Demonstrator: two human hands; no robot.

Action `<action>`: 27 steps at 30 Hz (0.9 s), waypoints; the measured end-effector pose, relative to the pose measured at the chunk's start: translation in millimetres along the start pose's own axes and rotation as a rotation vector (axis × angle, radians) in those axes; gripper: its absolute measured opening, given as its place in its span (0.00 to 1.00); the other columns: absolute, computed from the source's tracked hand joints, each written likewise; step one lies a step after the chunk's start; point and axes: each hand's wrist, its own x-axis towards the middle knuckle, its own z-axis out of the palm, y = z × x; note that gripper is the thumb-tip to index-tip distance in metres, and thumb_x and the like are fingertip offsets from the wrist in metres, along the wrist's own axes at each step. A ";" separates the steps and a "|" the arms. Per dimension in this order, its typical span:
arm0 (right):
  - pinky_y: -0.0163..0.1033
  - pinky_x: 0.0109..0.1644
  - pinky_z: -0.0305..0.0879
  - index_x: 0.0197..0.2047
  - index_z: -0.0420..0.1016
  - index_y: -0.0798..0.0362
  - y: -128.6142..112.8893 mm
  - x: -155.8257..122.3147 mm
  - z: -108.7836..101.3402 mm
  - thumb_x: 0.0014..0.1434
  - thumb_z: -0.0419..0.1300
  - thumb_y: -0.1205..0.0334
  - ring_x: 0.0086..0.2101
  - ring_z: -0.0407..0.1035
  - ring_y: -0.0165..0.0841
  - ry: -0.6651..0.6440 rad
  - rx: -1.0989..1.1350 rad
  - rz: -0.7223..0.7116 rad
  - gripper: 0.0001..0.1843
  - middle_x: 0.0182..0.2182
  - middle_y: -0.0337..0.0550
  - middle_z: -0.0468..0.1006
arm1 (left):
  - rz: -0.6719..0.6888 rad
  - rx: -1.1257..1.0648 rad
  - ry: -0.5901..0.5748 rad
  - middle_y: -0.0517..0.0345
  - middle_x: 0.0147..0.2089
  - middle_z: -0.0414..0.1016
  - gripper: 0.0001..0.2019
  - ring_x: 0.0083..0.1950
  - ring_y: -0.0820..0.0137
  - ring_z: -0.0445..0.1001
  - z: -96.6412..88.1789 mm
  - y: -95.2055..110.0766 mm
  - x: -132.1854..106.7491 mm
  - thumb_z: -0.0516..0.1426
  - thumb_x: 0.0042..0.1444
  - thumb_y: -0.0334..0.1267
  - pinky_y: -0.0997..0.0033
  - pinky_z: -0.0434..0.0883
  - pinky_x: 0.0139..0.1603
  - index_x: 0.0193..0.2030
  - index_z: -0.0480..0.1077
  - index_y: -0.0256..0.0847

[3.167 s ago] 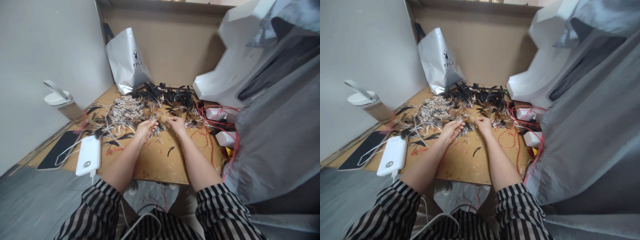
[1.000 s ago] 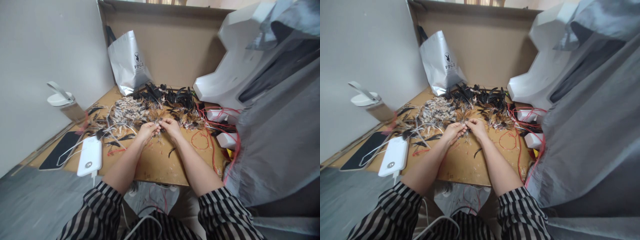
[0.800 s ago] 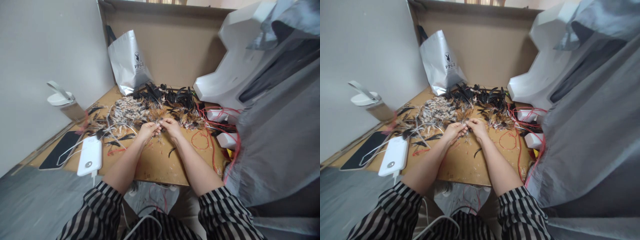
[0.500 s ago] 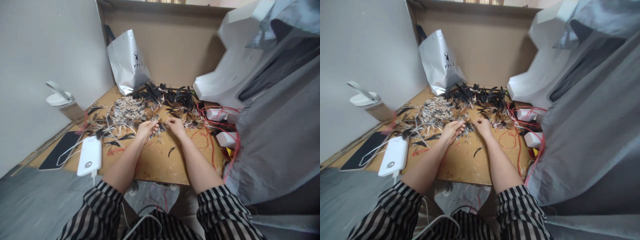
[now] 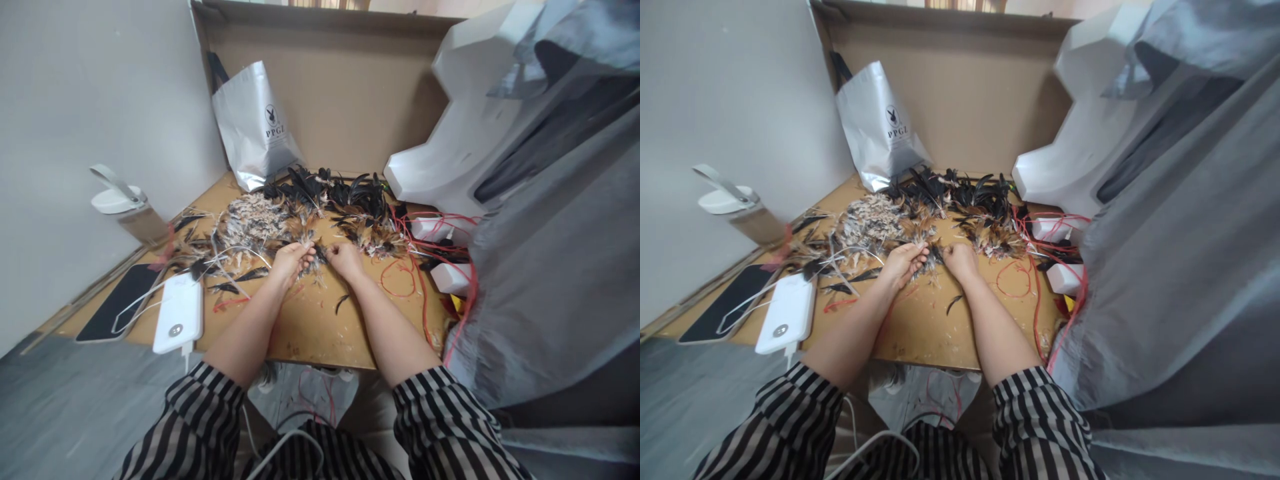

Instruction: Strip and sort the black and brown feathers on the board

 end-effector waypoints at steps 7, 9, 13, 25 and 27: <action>0.31 0.28 0.53 0.24 0.75 0.56 2.2 2.4 -0.4 0.47 0.54 0.55 0.22 0.62 0.27 -0.035 0.145 0.057 0.14 0.20 0.38 0.72 | 0.000 0.000 0.006 0.56 0.26 0.73 0.11 0.21 0.82 0.67 0.3 0.5 -0.1 0.64 0.43 0.36 0.85 0.60 0.17 0.32 0.72 0.31; 0.32 0.28 0.54 0.25 0.75 0.55 0.7 0.4 1.8 0.46 0.56 0.55 0.24 0.63 0.28 -0.056 0.069 0.031 0.13 0.21 0.38 0.73 | -0.004 -0.001 0.004 0.56 0.25 0.73 0.11 0.21 0.82 0.67 0.7 1.0 -0.6 0.63 0.43 0.36 0.85 0.60 0.17 0.32 0.72 0.31; 0.33 0.31 0.55 0.23 0.74 0.54 0.5 0.5 5.4 0.46 0.56 0.60 0.25 0.64 0.29 -0.015 0.050 -0.013 0.08 0.22 0.40 0.74 | -0.001 0.004 0.000 0.56 0.26 0.73 0.10 0.21 0.82 0.67 0.0 0.3 0.1 0.63 0.44 0.36 0.85 0.60 0.18 0.32 0.72 0.32; 0.31 0.19 0.47 0.23 0.73 0.57 -8.2 1.8 -6.0 0.39 0.64 0.55 0.15 0.53 0.23 -0.110 0.779 0.291 0.13 0.12 0.32 0.64 | -0.017 0.000 0.017 0.56 0.26 0.73 0.10 0.20 0.82 0.68 1.9 2.9 -1.3 0.63 0.44 0.36 0.85 0.61 0.17 0.31 0.72 0.31; 0.31 0.19 0.46 0.23 0.73 0.57 -6.8 2.8 -5.7 0.39 0.64 0.55 0.14 0.51 0.22 -0.086 0.828 0.281 0.12 0.11 0.31 0.63 | -0.018 -0.003 0.013 0.56 0.26 0.73 0.09 0.20 0.82 0.68 2.1 3.2 -1.6 0.63 0.44 0.35 0.85 0.61 0.17 0.31 0.72 0.31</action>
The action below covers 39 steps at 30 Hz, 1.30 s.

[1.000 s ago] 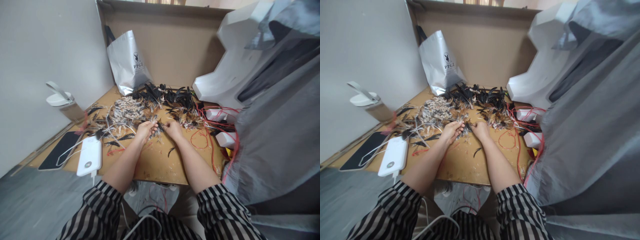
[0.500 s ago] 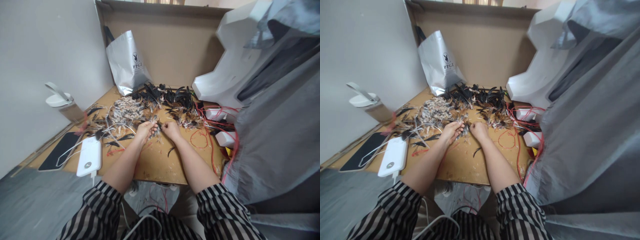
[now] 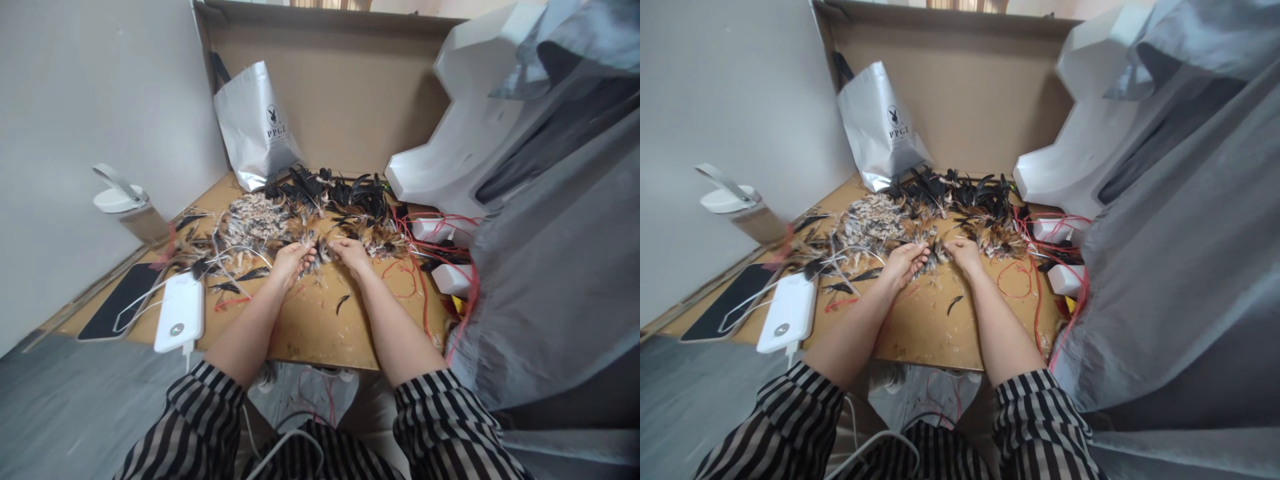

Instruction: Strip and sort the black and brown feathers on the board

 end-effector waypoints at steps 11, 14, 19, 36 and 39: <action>0.28 0.20 0.55 0.27 0.72 0.56 -11.6 -4.8 6.3 0.35 0.67 0.60 0.19 0.62 0.23 -0.116 0.404 0.039 0.14 0.23 0.39 0.75 | -0.029 0.023 -0.032 0.53 0.28 0.75 0.09 0.21 0.81 0.69 -0.1 -0.7 -1.0 0.63 0.44 0.35 0.85 0.62 0.18 0.30 0.72 0.31; 0.29 0.20 0.52 0.26 0.72 0.56 -11.3 -8.5 14.4 0.36 0.67 0.58 0.18 0.60 0.23 -0.109 0.390 -0.018 0.13 0.18 0.35 0.71 | -0.052 0.038 -0.061 0.50 0.30 0.76 0.09 0.23 0.80 0.71 -0.3 -1.8 -1.6 0.63 0.45 0.35 0.85 0.63 0.19 0.31 0.72 0.31; 0.30 0.21 0.51 0.26 0.73 0.56 -8.5 -13.3 25.4 0.37 0.66 0.57 0.18 0.58 0.22 -0.056 0.402 -0.064 0.13 0.17 0.34 0.69 | -0.064 0.023 -0.125 0.50 0.30 0.77 0.08 0.24 0.78 0.72 -1.0 -5.2 -0.9 0.62 0.47 0.35 0.84 0.64 0.20 0.31 0.71 0.31; 0.31 0.24 0.54 0.27 0.71 0.55 -5.9 -16.0 30.1 0.38 0.64 0.54 0.19 0.58 0.24 0.001 0.327 -0.079 0.15 0.18 0.35 0.70 | -0.034 0.032 -0.122 0.57 0.22 0.71 0.10 0.21 0.82 0.66 2.3 -5.1 -3.9 0.64 0.41 0.36 0.84 0.62 0.20 0.25 0.71 0.31; 0.31 0.23 0.53 0.28 0.71 0.55 -6.6 -10.7 22.8 0.39 0.63 0.54 0.18 0.57 0.23 0.073 0.311 -0.101 0.14 0.17 0.33 0.68 | -0.016 0.029 -0.092 0.57 0.23 0.71 0.10 0.21 0.82 0.66 3.2 -3.1 -4.1 0.65 0.41 0.36 0.84 0.62 0.20 0.28 0.72 0.31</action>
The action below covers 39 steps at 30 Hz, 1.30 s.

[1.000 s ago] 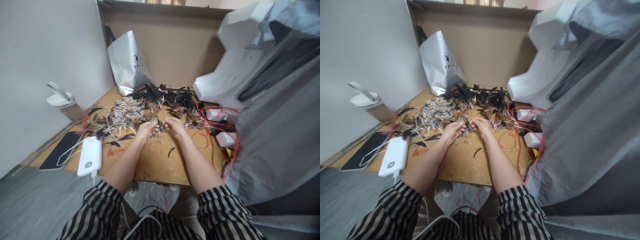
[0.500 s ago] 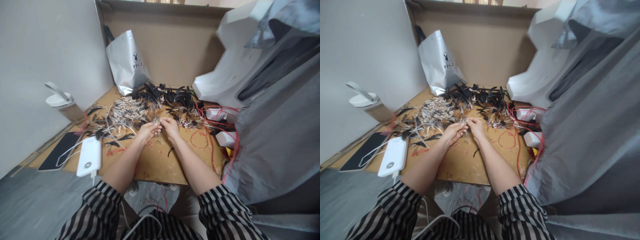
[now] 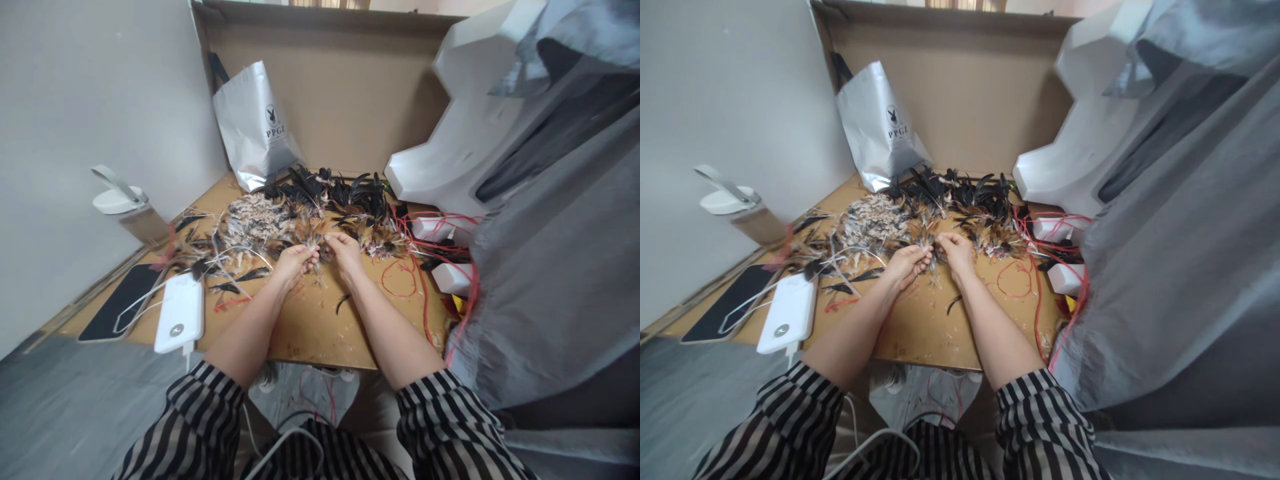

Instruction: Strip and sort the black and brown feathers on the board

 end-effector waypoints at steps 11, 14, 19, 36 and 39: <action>0.32 0.29 0.56 0.24 0.74 0.55 19.2 25.8 -36.8 0.45 0.57 0.57 0.24 0.64 0.29 -0.052 -0.791 -0.217 0.11 0.21 0.38 0.73 | 0.035 -0.061 0.111 0.56 0.26 0.74 0.07 0.21 0.83 0.66 -2.0 2.6 3.7 0.62 0.45 0.34 0.85 0.60 0.19 0.31 0.72 0.32; 0.33 0.28 0.53 0.23 0.75 0.53 15.5 17.1 -33.0 0.47 0.56 0.58 0.23 0.64 0.29 -0.078 -1.010 -0.250 0.10 0.20 0.38 0.73 | 0.033 -0.065 0.106 0.56 0.27 0.74 0.07 0.21 0.83 0.66 -2.6 2.0 4.3 0.62 0.46 0.33 0.85 0.60 0.19 0.31 0.72 0.32; 0.34 0.29 0.53 0.22 0.75 0.51 15.0 11.1 -21.3 0.50 0.55 0.52 0.26 0.65 0.31 -0.007 -1.213 -0.265 0.14 0.21 0.43 0.74 | 0.021 -0.053 0.082 0.54 0.27 0.74 0.08 0.22 0.82 0.67 -3.0 -1.7 5.3 0.62 0.45 0.34 0.85 0.61 0.19 0.32 0.73 0.32; 0.30 0.18 0.43 0.25 0.68 0.54 -5.4 12.6 -14.9 0.36 0.64 0.53 0.16 0.52 0.21 -0.020 0.073 0.082 0.15 0.22 0.37 0.72 | -0.027 -0.029 0.067 0.51 0.30 0.76 0.09 0.24 0.80 0.71 -1.6 -1.8 3.7 0.62 0.45 0.34 0.85 0.63 0.20 0.33 0.72 0.31; 0.30 0.18 0.43 0.24 0.67 0.54 -6.1 7.2 -10.4 0.36 0.65 0.55 0.16 0.52 0.21 -0.079 0.124 0.103 0.15 0.19 0.35 0.70 | -0.037 -0.042 0.056 0.50 0.30 0.76 0.08 0.25 0.79 0.72 -1.8 -1.9 3.0 0.62 0.46 0.34 0.85 0.64 0.21 0.33 0.72 0.31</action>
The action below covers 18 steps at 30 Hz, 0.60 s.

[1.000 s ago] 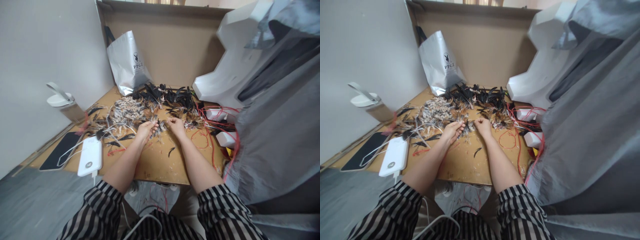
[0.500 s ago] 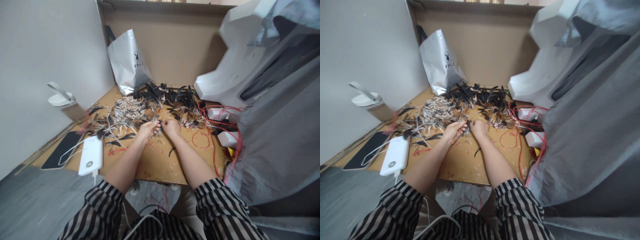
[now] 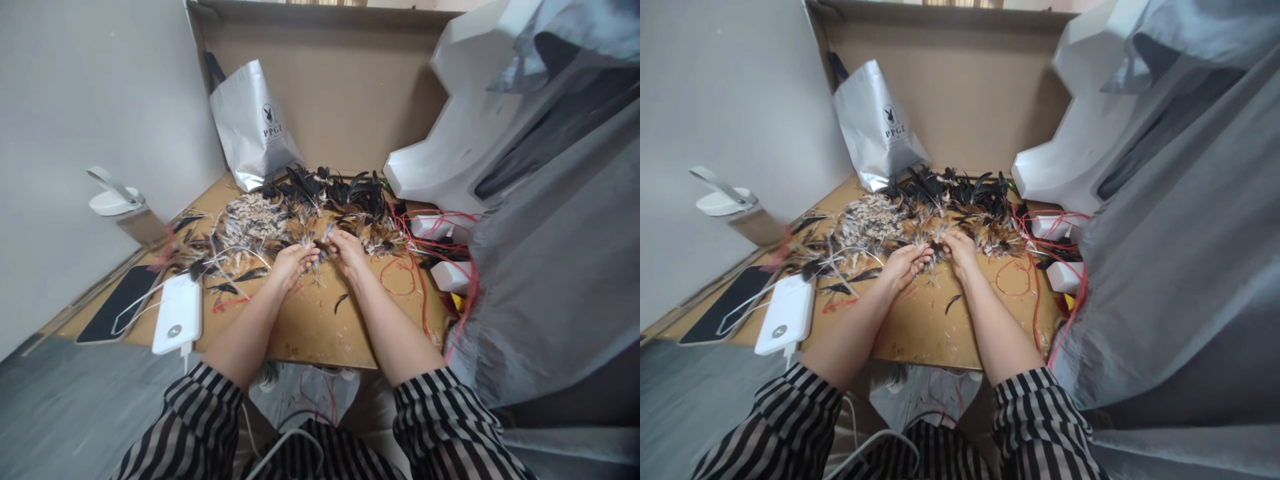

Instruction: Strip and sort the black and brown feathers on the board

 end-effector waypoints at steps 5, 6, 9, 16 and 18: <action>0.30 0.19 0.45 0.23 0.68 0.54 9.5 -4.7 9.1 0.38 0.65 0.55 0.15 0.51 0.21 -0.073 -0.067 -0.011 0.13 0.12 0.30 0.62 | -0.002 -0.044 -0.020 0.50 0.29 0.76 0.06 0.25 0.79 0.72 0.4 1.5 -0.7 0.61 0.48 0.33 0.84 0.65 0.21 0.29 0.71 0.31; 0.30 0.19 0.45 0.23 0.69 0.54 10.5 -5.2 10.0 0.38 0.65 0.55 0.15 0.51 0.21 -0.076 -0.085 -0.018 0.13 0.12 0.30 0.62 | -0.002 -0.053 -0.023 0.51 0.29 0.76 0.06 0.24 0.79 0.72 0.8 1.8 -0.9 0.61 0.48 0.32 0.84 0.65 0.21 0.28 0.70 0.31; 0.31 0.21 0.47 0.22 0.69 0.55 11.0 -6.5 11.5 0.38 0.64 0.56 0.16 0.52 0.22 -0.061 -0.126 -0.043 0.12 0.13 0.31 0.63 | -0.004 -0.062 -0.036 0.52 0.28 0.76 0.05 0.24 0.79 0.72 2.1 1.8 -1.4 0.60 0.48 0.32 0.84 0.64 0.20 0.27 0.70 0.31; 0.31 0.23 0.50 0.21 0.69 0.55 10.4 -9.8 14.7 0.37 0.65 0.57 0.18 0.54 0.22 -0.027 -0.140 -0.103 0.12 0.15 0.32 0.66 | 0.028 -0.017 -0.041 0.53 0.27 0.75 0.07 0.24 0.80 0.71 0.3 -1.6 0.0 0.62 0.45 0.33 0.84 0.64 0.22 0.27 0.71 0.30; 0.31 0.24 0.51 0.21 0.68 0.55 10.8 -11.0 15.5 0.37 0.65 0.57 0.18 0.55 0.22 -0.023 -0.146 -0.103 0.12 0.15 0.31 0.66 | 0.043 0.008 -0.037 0.53 0.26 0.74 0.08 0.24 0.80 0.70 -0.1 -2.5 -0.1 0.63 0.43 0.34 0.84 0.64 0.22 0.26 0.71 0.30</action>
